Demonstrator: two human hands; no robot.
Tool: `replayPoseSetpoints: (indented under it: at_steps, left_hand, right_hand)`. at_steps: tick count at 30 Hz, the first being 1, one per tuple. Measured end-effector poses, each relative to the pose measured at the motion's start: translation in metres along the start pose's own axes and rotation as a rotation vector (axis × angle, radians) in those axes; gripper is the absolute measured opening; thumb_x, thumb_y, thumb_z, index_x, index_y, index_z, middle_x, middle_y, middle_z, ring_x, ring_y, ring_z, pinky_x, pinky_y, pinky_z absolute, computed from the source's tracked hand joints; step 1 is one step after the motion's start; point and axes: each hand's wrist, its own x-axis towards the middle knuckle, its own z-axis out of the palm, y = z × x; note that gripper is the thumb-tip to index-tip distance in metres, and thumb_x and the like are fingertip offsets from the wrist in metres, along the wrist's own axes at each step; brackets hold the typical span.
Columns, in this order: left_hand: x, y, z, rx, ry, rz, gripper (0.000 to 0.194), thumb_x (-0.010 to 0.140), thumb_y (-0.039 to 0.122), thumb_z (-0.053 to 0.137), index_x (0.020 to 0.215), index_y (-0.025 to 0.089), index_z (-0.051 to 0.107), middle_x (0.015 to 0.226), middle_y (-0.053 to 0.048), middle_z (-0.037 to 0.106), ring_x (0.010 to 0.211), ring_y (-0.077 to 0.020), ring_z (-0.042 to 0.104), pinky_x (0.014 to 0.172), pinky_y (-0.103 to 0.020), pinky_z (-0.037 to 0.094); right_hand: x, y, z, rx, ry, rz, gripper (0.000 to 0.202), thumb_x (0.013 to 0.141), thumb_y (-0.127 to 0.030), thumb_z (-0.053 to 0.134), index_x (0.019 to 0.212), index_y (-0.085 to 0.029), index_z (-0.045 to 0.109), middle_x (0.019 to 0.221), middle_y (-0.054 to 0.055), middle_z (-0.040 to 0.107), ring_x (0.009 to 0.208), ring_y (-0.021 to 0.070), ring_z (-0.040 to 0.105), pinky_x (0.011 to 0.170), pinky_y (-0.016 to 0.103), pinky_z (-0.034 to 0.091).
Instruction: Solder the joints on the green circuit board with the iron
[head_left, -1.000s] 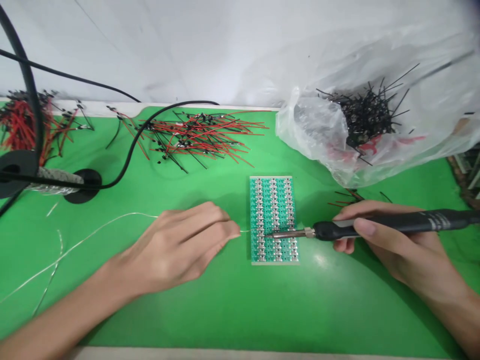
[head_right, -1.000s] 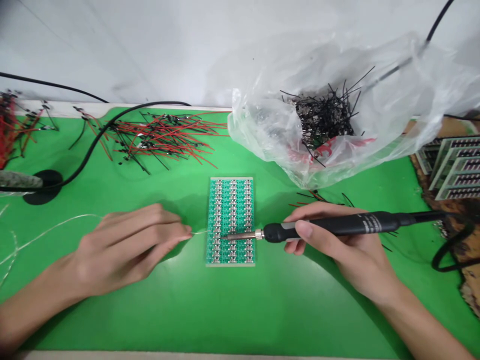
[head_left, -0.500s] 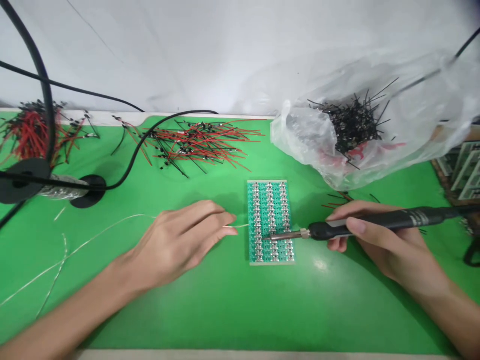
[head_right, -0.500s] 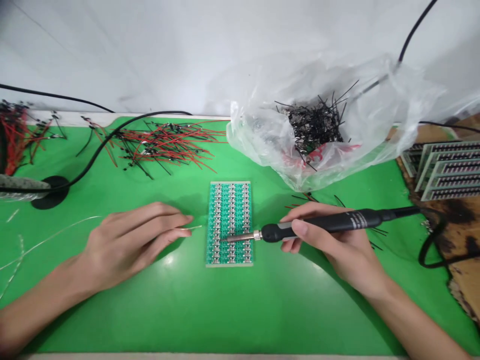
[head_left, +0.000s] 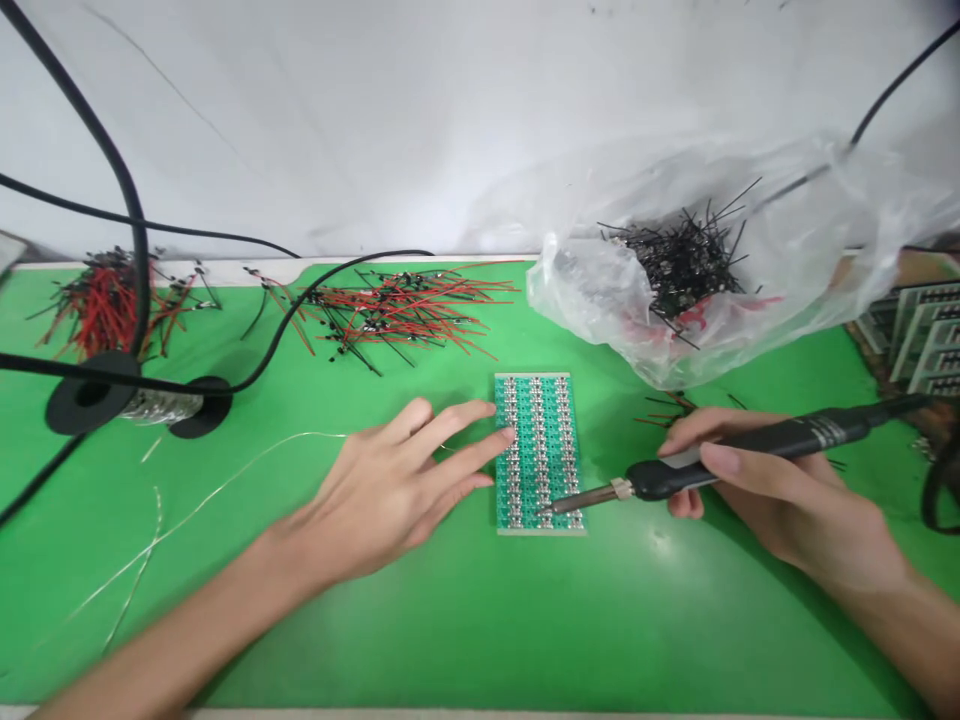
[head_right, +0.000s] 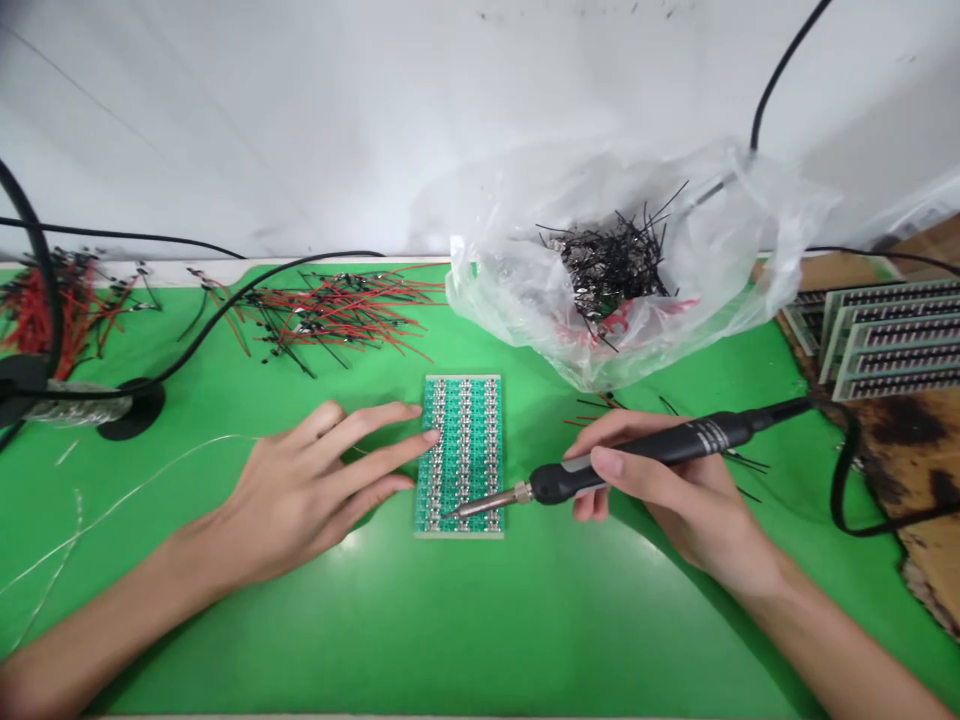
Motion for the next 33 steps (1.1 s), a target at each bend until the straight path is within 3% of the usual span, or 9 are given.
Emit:
replayPoseSetpoints:
  at_steps: [6,11,16,20,27,33]
  left_hand:
    - [0.008,-0.006,0.005,0.042,0.041,-0.028,0.039,0.1,0.04,0.052,0.138,0.03,0.054,0.135,-0.004,0.059,0.092,-0.0193,0.053,0.058,-0.025,0.046]
    - [0.013,-0.018,0.005,-0.013,0.036,-0.045,0.04,0.101,0.033,0.05,0.141,0.03,0.051,0.136,-0.008,0.056,0.099,-0.0213,0.057,0.062,-0.026,0.052]
    - [0.006,-0.02,0.001,-0.23,0.045,-0.132,0.039,0.102,0.016,0.041,0.14,0.016,0.046,0.128,-0.013,0.058,0.112,-0.0206,0.06,0.084,-0.033,0.057]
    - [0.0,-0.019,0.003,-0.323,0.087,-0.128,0.028,0.1,0.012,0.044,0.127,0.015,0.052,0.121,-0.012,0.061,0.109,-0.0185,0.061,0.094,-0.032,0.054]
    - [-0.008,-0.022,0.01,-0.269,0.084,-0.123,0.024,0.1,0.012,0.047,0.123,0.015,0.056,0.112,-0.01,0.058,0.099,-0.0157,0.062,0.086,-0.027,0.053]
    - [-0.008,-0.02,0.008,-0.338,0.172,-0.115,0.017,0.095,0.008,0.056,0.111,0.014,0.06,0.1,-0.007,0.063,0.091,-0.0155,0.059,0.08,-0.028,0.051]
  right_hand:
    - [-0.001,0.002,-0.006,0.019,-0.059,-0.059,0.018,0.079,-0.037,0.078,0.084,-0.019,0.081,0.062,0.005,0.075,0.05,0.0179,0.067,0.047,0.028,0.054]
    - [0.001,-0.002,-0.001,0.05,0.021,-0.027,0.02,0.078,-0.039,0.079,0.083,-0.02,0.08,0.064,0.004,0.074,0.054,0.0167,0.067,0.049,0.026,0.053]
    - [0.005,-0.003,0.001,0.032,0.065,-0.065,0.021,0.078,-0.04,0.079,0.085,-0.021,0.079,0.067,0.004,0.075,0.057,0.0178,0.069,0.049,0.027,0.055]
    - [0.008,0.001,0.002,0.0,0.067,-0.063,0.021,0.079,-0.038,0.079,0.091,-0.02,0.078,0.069,0.005,0.077,0.06,0.0186,0.07,0.053,0.029,0.057]
    - [0.009,0.007,0.005,-0.022,0.064,-0.029,0.021,0.077,-0.036,0.082,0.092,-0.021,0.078,0.071,0.004,0.079,0.063,0.0172,0.072,0.059,0.026,0.059]
    - [0.009,0.007,0.004,-0.012,0.092,-0.011,0.021,0.077,-0.037,0.081,0.092,-0.022,0.08,0.072,0.005,0.08,0.064,0.0176,0.072,0.061,0.026,0.06]
